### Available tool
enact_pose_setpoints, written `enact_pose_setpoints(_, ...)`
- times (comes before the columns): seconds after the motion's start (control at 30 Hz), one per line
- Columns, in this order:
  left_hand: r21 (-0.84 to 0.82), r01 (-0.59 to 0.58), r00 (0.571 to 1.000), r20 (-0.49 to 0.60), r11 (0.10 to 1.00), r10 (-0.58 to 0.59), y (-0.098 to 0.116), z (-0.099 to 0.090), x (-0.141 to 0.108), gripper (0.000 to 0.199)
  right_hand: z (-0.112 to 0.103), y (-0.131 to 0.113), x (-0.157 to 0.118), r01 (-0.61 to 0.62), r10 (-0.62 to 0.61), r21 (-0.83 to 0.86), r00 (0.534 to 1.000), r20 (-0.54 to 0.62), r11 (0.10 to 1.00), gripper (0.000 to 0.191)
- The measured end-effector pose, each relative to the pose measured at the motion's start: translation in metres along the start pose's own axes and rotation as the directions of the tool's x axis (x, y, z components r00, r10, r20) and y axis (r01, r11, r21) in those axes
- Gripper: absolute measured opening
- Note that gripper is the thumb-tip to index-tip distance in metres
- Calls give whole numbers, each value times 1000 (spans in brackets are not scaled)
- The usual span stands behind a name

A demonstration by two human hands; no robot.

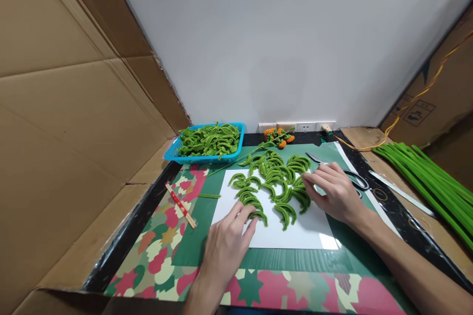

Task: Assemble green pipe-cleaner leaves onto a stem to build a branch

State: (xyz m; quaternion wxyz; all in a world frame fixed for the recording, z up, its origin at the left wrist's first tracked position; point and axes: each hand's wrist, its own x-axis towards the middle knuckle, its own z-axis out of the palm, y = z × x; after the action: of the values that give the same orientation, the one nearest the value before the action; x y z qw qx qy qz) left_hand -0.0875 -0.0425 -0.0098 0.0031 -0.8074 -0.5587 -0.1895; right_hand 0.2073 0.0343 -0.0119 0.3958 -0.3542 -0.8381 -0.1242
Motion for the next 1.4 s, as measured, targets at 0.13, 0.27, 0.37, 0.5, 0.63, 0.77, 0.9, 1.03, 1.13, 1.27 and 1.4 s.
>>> enact_pose_setpoints(0.13,21,61,998,-13,998,-60,1,-1,4,15,-5,3,2,-7,7,-15,1000,-8,1000,16)
enact_pose_setpoints(0.27,25,126,992,-30,992,-125,-3,-3,7,36,-8,2,0,-16,19,-33,996,92,999,23)
enact_pose_setpoints(0.37,-4,172,985,-23,985,-172,-13,-5,8,58,-10,1,-1,-74,90,-74,966,242,994,31)
enact_pose_setpoints(0.5,-52,214,977,21,976,-213,-26,-6,11,82,-16,2,-1,-172,177,-51,889,423,984,51)
enact_pose_setpoints(0.63,-57,210,972,120,976,-202,-30,-5,18,92,-20,3,-1,-159,208,-139,835,509,977,87)
enact_pose_setpoints(0.77,-55,192,962,209,980,-177,-28,0,30,97,-17,-4,0,-148,190,-121,832,522,982,101)
enact_pose_setpoints(0.9,-47,167,968,199,985,-155,-24,7,39,93,-6,-21,0,-119,136,-66,833,536,991,88)
enact_pose_setpoints(1.03,-34,152,973,181,988,-144,-16,17,42,89,7,-34,-4,-105,137,-90,818,559,990,76)
enact_pose_setpoints(1.13,-1,166,975,152,986,-164,-9,25,44,87,15,-39,-8,-122,157,-100,818,553,988,64)
enact_pose_setpoints(1.27,39,193,976,94,980,-196,-3,29,45,88,20,-43,-10,-168,207,-122,828,521,978,50)
enact_pose_setpoints(1.4,-8,159,984,83,987,-158,-6,17,39,93,17,-41,-8,-173,210,-122,866,453,977,43)
